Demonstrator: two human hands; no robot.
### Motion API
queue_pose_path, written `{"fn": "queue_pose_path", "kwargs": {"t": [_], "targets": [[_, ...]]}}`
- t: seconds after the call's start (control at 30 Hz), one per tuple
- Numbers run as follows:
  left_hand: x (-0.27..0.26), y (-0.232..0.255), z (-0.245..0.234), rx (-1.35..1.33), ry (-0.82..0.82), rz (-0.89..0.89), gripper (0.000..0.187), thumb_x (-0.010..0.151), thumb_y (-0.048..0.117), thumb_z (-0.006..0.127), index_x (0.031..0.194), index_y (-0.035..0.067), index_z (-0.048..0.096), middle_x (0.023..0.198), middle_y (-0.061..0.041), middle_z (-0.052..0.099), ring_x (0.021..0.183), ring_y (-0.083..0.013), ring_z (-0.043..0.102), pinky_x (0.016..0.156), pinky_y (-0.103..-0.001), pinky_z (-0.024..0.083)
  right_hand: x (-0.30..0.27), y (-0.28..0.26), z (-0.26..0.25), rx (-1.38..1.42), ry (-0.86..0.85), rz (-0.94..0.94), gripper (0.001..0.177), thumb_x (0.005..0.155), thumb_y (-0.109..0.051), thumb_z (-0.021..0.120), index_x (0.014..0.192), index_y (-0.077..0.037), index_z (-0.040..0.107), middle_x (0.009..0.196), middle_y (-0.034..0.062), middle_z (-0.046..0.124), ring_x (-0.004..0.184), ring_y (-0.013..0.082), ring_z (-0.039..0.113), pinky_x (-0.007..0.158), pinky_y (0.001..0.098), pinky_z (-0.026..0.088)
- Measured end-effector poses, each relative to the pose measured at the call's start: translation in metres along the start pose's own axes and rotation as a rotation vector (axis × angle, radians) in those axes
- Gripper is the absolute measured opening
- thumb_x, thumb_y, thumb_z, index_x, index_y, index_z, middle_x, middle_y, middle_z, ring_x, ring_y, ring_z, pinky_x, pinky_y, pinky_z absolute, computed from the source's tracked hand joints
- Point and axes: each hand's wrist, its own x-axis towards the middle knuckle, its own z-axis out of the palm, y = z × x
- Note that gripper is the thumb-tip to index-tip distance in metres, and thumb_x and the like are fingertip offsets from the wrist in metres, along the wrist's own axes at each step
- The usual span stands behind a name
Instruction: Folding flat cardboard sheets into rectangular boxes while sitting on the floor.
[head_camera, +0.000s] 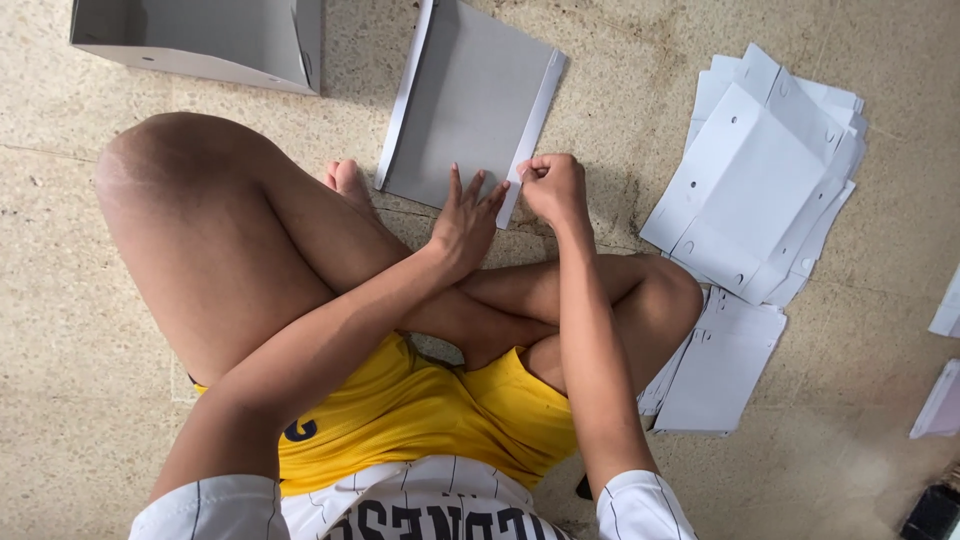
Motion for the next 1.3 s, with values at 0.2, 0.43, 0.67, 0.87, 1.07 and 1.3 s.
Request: {"fn": "queue_pose_path", "kwargs": {"t": [0.2, 0.43, 0.67, 0.87, 1.07, 1.3], "targets": [[0.000, 0.001, -0.006, 0.017, -0.053, -0.002, 0.061, 0.096, 0.022, 0.054, 0.155, 0.015, 0.038, 0.167, 0.005, 0.027, 0.152, -0.0323, 0.026, 0.119, -0.074, 0.007, 0.058, 0.009, 0.012, -0.026, 0.153, -0.013, 0.017, 0.082, -0.025, 0.065, 0.089, -0.021, 0.080, 0.077, 0.0010, 0.076, 0.085, 0.0270, 0.075, 0.073, 0.0413, 0.059], [0.019, 0.005, 0.021, 0.130, -0.174, 0.067, 0.076, 0.099, 0.045, 0.041, 0.161, 0.014, 0.010, 0.170, 0.001, -0.003, 0.156, -0.0358, 0.005, 0.115, -0.074, 0.004, 0.069, -0.049, -0.029, 0.228, 0.122, 0.133, 0.021, 0.083, 0.006, 0.061, 0.084, -0.005, 0.079, 0.091, 0.0103, 0.080, 0.082, 0.0174, 0.079, 0.066, 0.0249, 0.068], [0.016, 0.003, 0.016, 0.114, -0.195, 0.082, 0.076, 0.100, 0.045, 0.042, 0.161, 0.012, 0.012, 0.170, -0.002, -0.005, 0.155, -0.0389, 0.003, 0.116, -0.071, 0.010, 0.100, -0.056, -0.035, 0.335, 0.201, 0.236, 0.018, 0.084, 0.002, 0.067, 0.072, -0.008, 0.077, 0.081, 0.0108, 0.079, 0.070, 0.0170, 0.079, 0.044, 0.0221, 0.060], [0.022, -0.001, 0.015, 0.054, -0.203, 0.087, 0.078, 0.099, 0.046, 0.045, 0.161, 0.011, 0.014, 0.170, 0.000, -0.003, 0.155, -0.0375, 0.004, 0.115, -0.071, 0.014, 0.111, -0.058, -0.043, 0.330, 0.146, 0.336, 0.003, 0.089, -0.007, 0.073, 0.090, -0.005, 0.075, 0.084, 0.0099, 0.079, 0.063, 0.0091, 0.076, 0.042, 0.0148, 0.058], [0.025, -0.006, 0.015, -0.040, -0.238, 0.087, 0.081, 0.098, 0.046, 0.048, 0.162, 0.015, 0.008, 0.170, 0.006, -0.005, 0.156, -0.0316, 0.000, 0.114, -0.072, 0.011, 0.105, -0.055, -0.040, 0.184, 0.094, 0.317, 0.008, 0.087, -0.002, 0.066, 0.083, -0.007, 0.070, 0.085, 0.0129, 0.078, 0.064, 0.0121, 0.077, 0.034, 0.0180, 0.045], [0.030, -0.007, 0.020, -0.074, -0.224, 0.089, 0.070, 0.103, 0.037, 0.041, 0.162, 0.017, 0.011, 0.170, 0.007, -0.003, 0.157, -0.0308, 0.002, 0.114, -0.072, 0.012, 0.067, -0.060, -0.045, 0.088, 0.008, 0.274, 0.018, 0.089, -0.006, 0.064, 0.072, -0.007, 0.072, 0.064, 0.0055, 0.073, 0.046, 0.0041, 0.058, 0.045, 0.0196, 0.049]]}}
